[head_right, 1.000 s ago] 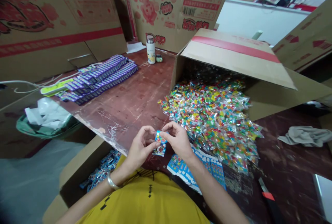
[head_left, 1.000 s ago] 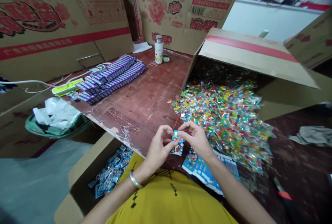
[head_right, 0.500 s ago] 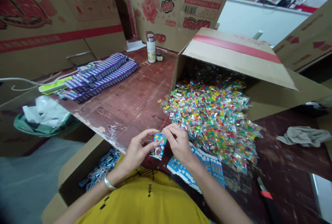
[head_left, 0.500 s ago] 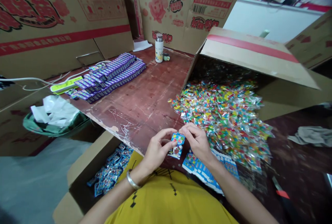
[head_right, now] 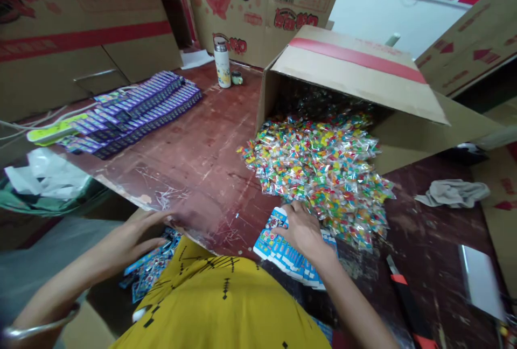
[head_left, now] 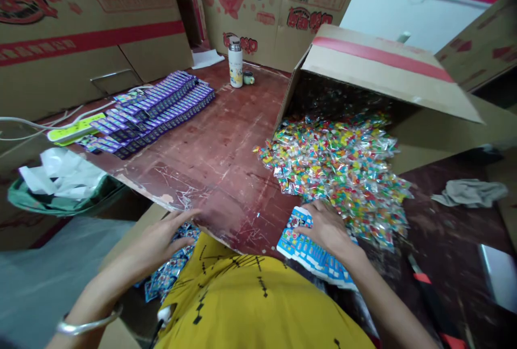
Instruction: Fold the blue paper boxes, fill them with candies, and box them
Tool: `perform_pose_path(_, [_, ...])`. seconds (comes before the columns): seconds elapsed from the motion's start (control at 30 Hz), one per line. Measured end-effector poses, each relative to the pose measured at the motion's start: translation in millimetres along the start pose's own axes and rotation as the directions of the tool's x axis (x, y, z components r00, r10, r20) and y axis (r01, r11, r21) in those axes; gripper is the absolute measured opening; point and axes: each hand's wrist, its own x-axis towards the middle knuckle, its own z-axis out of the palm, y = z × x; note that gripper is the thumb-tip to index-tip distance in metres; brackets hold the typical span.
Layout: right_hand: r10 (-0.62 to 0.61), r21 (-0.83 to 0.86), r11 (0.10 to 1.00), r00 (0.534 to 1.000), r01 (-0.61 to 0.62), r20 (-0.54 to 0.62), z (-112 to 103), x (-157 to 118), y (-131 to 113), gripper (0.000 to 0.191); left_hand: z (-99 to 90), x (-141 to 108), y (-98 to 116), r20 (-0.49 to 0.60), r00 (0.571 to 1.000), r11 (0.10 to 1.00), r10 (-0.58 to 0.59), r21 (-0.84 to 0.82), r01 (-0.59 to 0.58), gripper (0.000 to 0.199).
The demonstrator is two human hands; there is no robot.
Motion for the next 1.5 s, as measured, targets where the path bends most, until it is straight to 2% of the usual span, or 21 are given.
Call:
perform_pose_path(0.07, [0.018, -0.023, 1.0, 1.0, -0.018, -0.009, 6, 1, -6, 0.048, 14.7, 11, 21, -0.008, 0.998, 0.995, 0.056, -0.087, -0.056, 0.043])
perform_pose_path(0.13, [0.036, 0.019, 0.999, 0.999, -0.035, -0.025, 8, 3, -10, 0.039, 33.6, 26, 46, -0.009, 0.995, 0.978, 0.098, -0.186, -0.098, 0.036])
perform_pose_path(0.2, [0.056, 0.112, 0.993, 0.995, -0.047, -0.081, 6, 6, -12, 0.026, 55.7, 40, 70, -0.026, 0.989, 0.95, 0.146, -0.276, -0.147, 0.027])
perform_pose_path(0.27, [0.081, 0.292, 0.956, 0.989, -0.041, -0.125, 3, 8, -14, 0.016, 78.9, 51, 90, -0.055, 0.975, 0.917, 0.214, -0.333, -0.22, 0.024])
perform_pose_path(0.33, [0.139, 0.535, 0.844, 0.981, -0.047, -0.133, -1, 10, -19, 0.019, 100.3, 59, 109, -0.107, 0.957, 0.905, 0.27, -0.312, -0.29, 0.035])
perform_pose_path(0.43, [0.279, 0.805, 0.583, 0.958, -0.112, -0.069, -6, 14, -29, 0.026, 121.7, 67, 132, -0.152, 0.933, 0.904, 0.327, -0.237, -0.356, 0.065])
perform_pose_path(0.53, [0.331, 0.918, 0.37, 0.944, -0.144, 0.015, -11, 16, -41, 0.028, 124.8, 73, 145, -0.181, 0.929, 0.903, 0.322, -0.237, -0.359, 0.067])
perform_pose_path(0.6, [0.294, 0.952, 0.29, 0.956, -0.099, 0.01, -13, 13, -49, 0.028, 117.8, 77, 147, -0.191, 0.932, 0.874, 0.309, -0.33, -0.358, 0.059])
perform_pose_path(0.7, [0.13, 0.951, 0.309, 0.991, -0.011, -0.03, -15, 5, -57, 0.036, 101.6, 80, 142, -0.106, 0.943, 0.732, 0.316, -0.605, -0.313, 0.053])
perform_pose_path(0.8, [-0.048, 0.929, 0.367, 0.998, 0.045, -0.029, -18, 1, -61, 0.042, 89.0, 79, 133, 0.057, 0.936, 0.545, 0.348, -0.825, -0.152, 0.049])
perform_pose_path(0.87, [-0.099, 0.923, 0.382, 0.995, 0.042, -0.004, -22, 2, -61, 0.033, 84.8, 76, 128, 0.153, 0.909, 0.467, 0.389, -0.883, -0.052, 0.047])
perform_pose_path(0.97, [-0.185, 0.9, 0.436, 0.975, -0.033, 0.126, -32, 8, -56, 0.02, 83.3, 71, 122, 0.258, 0.87, 0.478, 0.42, -0.878, 0.03, 0.039])
perform_pose_path(1.03, [-0.205, 0.88, 0.467, 0.957, -0.091, 0.207, -36, 11, -53, 0.024, 85.1, 71, 119, 0.276, 0.883, 0.491, 0.379, -0.869, 0.06, 0.033])
perform_pose_path(1.07, [-0.162, 0.882, 0.459, 0.966, -0.107, 0.201, -37, 12, -53, 0.025, 87.0, 71, 119, 0.261, 0.902, 0.479, 0.345, -0.875, 0.07, 0.032])
perform_pose_path(1.13, [0.012, 0.912, 0.4, 0.996, -0.09, 0.093, -33, 14, -54, 0.022, 92.4, 73, 119, 0.199, 0.943, 0.415, 0.266, -0.907, 0.074, 0.032])
perform_pose_path(1.2, [0.152, 0.938, 0.346, 0.988, -0.029, -0.025, -25, 13, -60, 0.025, 99.7, 75, 121, 0.113, 0.976, 0.347, 0.184, -0.937, 0.042, 0.032])
perform_pose_path(1.3, [0.206, 0.952, 0.305, 0.975, 0.014, -0.08, -10, 11, -74, 0.021, 110.2, 75, 126, -0.036, 0.998, 0.291, 0.042, -0.956, -0.046, 0.031])
perform_pose_path(1.4, [0.315, 0.964, 0.263, 0.94, 0.048, -0.132, 1, 11, -85, 0.024, 114.0, 72, 132, -0.187, 0.981, 0.322, -0.045, -0.932, -0.163, 0.047])
perform_pose_path(1.47, [0.341, 0.957, 0.279, 0.923, 0.081, -0.178, 6, 12, -88, 0.029, 112.3, 69, 135, -0.236, 0.972, 0.374, -0.014, -0.902, -0.214, 0.057])
perform_pose_path(1.5, [0.331, 0.948, 0.303, 0.922, 0.098, -0.201, 8, 12, -88, 0.029, 110.8, 69, 135, -0.242, 0.97, 0.4, 0.017, -0.888, -0.228, 0.057])
